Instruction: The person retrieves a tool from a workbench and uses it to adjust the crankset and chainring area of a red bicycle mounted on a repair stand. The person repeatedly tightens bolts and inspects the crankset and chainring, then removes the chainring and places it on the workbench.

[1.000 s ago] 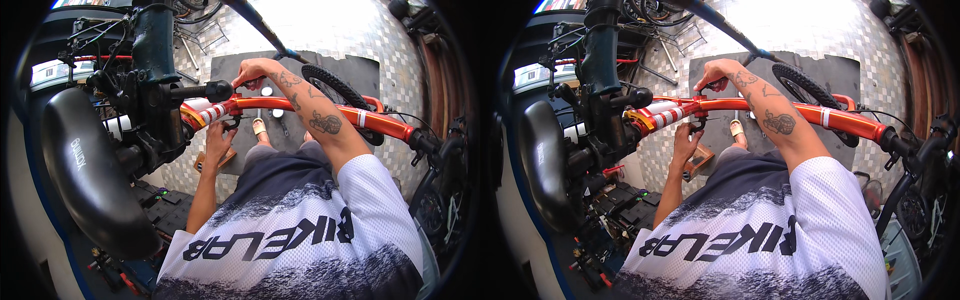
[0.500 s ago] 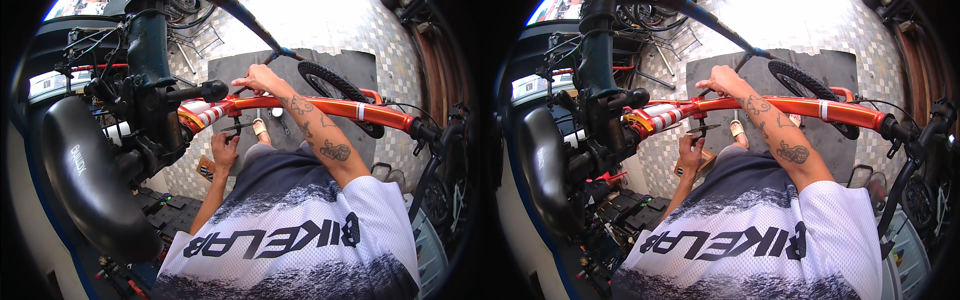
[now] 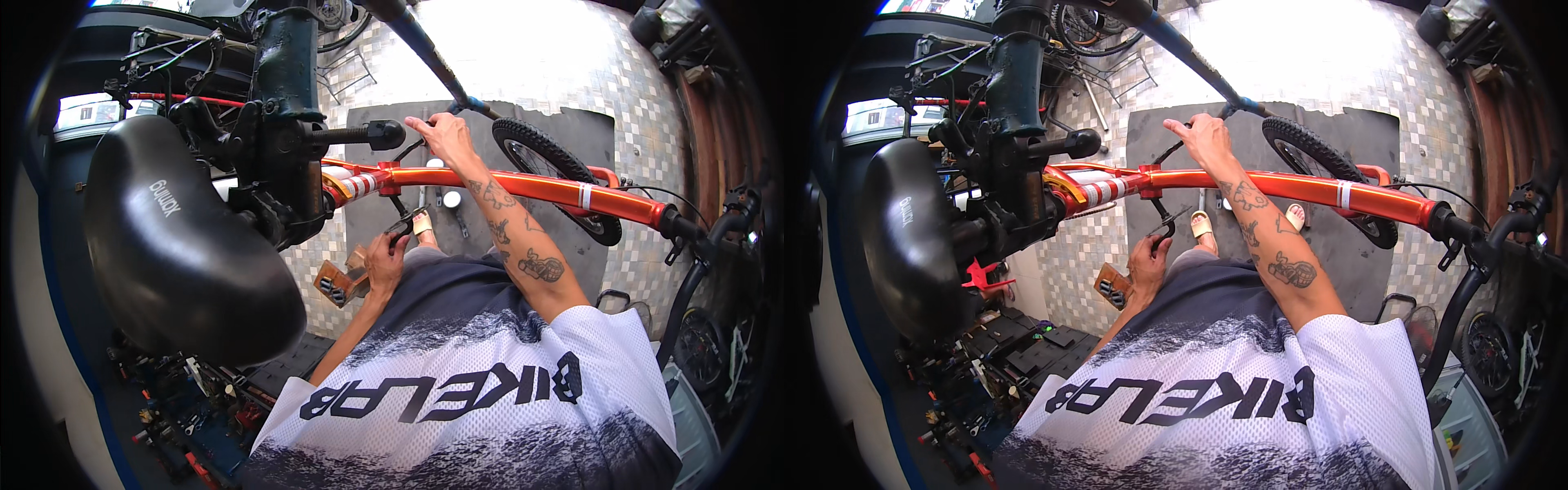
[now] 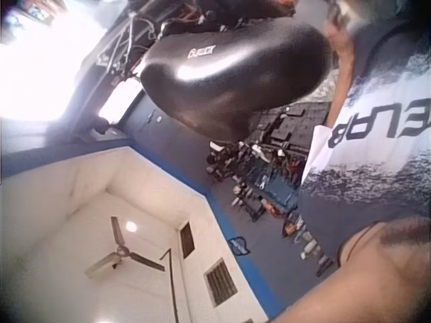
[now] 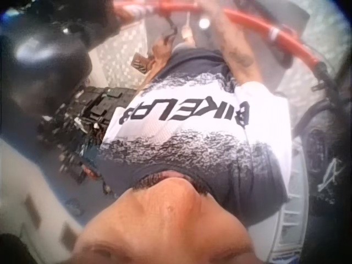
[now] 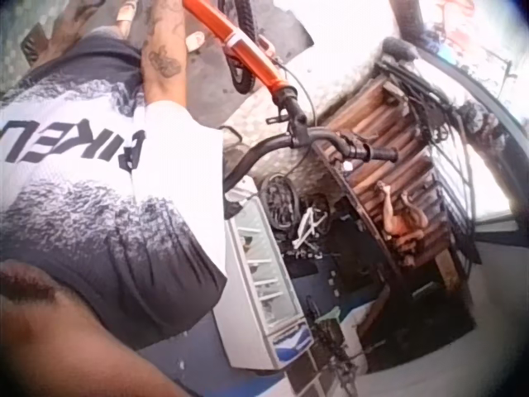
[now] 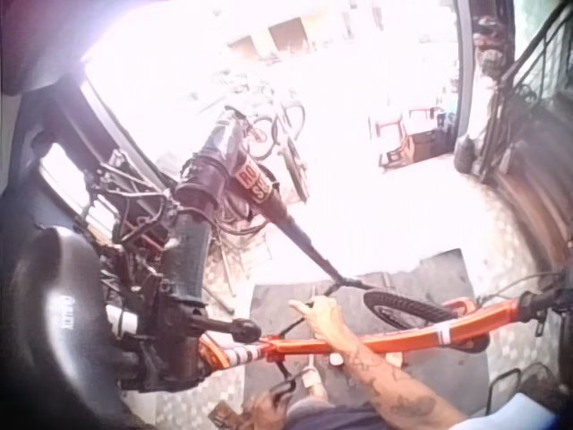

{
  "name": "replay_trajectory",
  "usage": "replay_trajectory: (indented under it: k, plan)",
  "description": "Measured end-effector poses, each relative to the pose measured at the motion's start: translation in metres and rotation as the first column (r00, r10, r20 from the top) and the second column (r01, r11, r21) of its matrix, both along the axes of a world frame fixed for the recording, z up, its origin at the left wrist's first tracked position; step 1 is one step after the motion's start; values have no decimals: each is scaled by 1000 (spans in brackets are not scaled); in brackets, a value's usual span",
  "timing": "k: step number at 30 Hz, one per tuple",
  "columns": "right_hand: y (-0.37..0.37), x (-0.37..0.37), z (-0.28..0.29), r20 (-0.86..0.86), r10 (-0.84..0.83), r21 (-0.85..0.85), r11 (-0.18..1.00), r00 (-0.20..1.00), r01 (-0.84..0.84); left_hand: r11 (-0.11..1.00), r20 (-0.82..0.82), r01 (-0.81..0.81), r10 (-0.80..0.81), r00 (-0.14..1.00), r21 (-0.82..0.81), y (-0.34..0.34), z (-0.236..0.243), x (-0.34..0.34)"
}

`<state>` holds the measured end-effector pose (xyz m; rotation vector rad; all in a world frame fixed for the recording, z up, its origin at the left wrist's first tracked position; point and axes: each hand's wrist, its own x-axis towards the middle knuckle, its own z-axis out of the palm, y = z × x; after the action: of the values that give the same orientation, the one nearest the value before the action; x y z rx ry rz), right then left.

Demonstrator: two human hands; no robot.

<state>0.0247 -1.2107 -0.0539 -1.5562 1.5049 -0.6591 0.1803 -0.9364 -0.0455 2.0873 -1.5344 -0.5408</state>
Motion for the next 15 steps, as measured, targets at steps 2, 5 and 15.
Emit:
replay_trajectory:
  k: [2,5,15]
  plan:
    - [-1,-3,-3,49,30,73,997,998,-34,997,-1,44,-44,999,59,-3,6,3]
    - [4,0,-4,86,29,149,988,996,-42,974,44,87,-98,994,211,-6,15,8]
    - [29,2,19,127,-216,-95,969,968,228,929,13,226,-240,971,295,-12,6,21]
